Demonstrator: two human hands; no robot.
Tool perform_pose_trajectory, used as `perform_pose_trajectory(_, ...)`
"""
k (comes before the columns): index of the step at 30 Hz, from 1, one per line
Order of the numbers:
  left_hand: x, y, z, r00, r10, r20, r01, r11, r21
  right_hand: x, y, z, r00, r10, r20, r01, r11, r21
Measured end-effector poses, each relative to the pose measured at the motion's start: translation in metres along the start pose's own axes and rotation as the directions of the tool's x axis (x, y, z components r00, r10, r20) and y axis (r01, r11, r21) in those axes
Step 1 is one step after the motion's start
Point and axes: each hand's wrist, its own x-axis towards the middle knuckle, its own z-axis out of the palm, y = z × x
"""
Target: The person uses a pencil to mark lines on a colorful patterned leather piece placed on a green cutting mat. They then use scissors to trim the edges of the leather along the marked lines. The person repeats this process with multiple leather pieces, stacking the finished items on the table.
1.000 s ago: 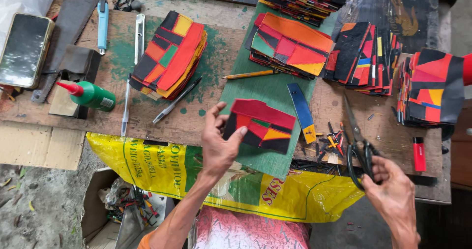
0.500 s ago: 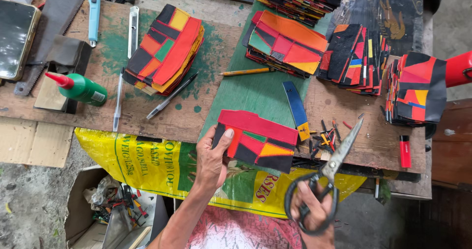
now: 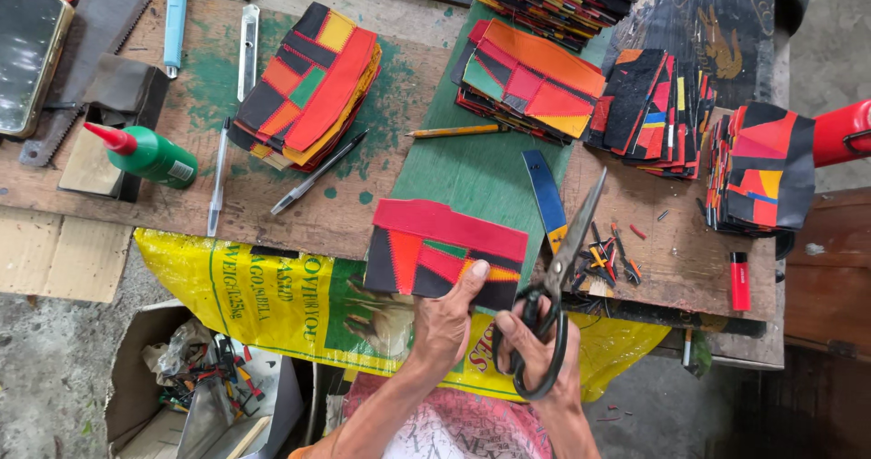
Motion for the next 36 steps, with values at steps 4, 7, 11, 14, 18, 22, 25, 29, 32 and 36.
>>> perform_pose_trajectory(4,0.007,0.006,0.004,0.994,0.112,-0.012,-0.107,0.968,0.226,-0.019,0.016,-0.015,0.997,-0.058,0.052,0.068,0.974,-0.214)
perform_pose_trajectory(7,0.008,0.006,0.008,0.988,0.152,-0.021,-0.139,0.946,0.293,-0.031,0.031,-0.018,0.996,-0.028,0.09,0.05,0.966,-0.253)
perform_pose_trajectory(11,-0.001,0.002,0.013,0.985,0.173,-0.005,-0.15,0.87,0.469,-0.036,0.036,-0.016,0.989,0.082,0.119,-0.045,0.958,-0.284)
perform_pose_trajectory(14,-0.005,0.003,0.013,0.99,0.14,-0.016,-0.111,0.845,0.523,-0.035,0.032,-0.01,0.989,0.058,0.133,-0.011,0.945,-0.327)
perform_pose_trajectory(18,-0.008,0.002,0.013,0.977,0.213,0.018,-0.183,0.788,0.588,-0.036,0.027,-0.007,0.987,0.024,0.158,0.031,0.942,-0.335)
perform_pose_trajectory(22,-0.011,0.002,0.013,0.98,0.199,0.005,-0.161,0.775,0.611,-0.035,0.028,-0.004,0.99,0.038,0.139,0.009,0.948,-0.318)
perform_pose_trajectory(25,-0.013,-0.002,0.009,0.982,0.19,-0.004,-0.15,0.787,0.599,-0.036,0.034,-0.005,0.993,0.04,0.115,0.001,0.94,-0.341)
perform_pose_trajectory(29,-0.014,-0.013,0.001,0.98,0.199,0.005,-0.15,0.723,0.675,-0.036,0.046,-0.007,0.997,0.041,0.061,-0.02,0.949,-0.315)
perform_pose_trajectory(32,-0.013,-0.024,-0.005,0.976,0.219,-0.009,-0.145,0.676,0.723,-0.034,0.056,-0.008,0.998,0.039,0.049,-0.019,0.937,-0.349)
perform_pose_trajectory(36,-0.014,-0.032,-0.013,0.986,0.166,-0.031,-0.112,0.782,0.613,-0.034,0.063,-0.011,0.997,0.05,0.062,-0.025,0.939,-0.342)
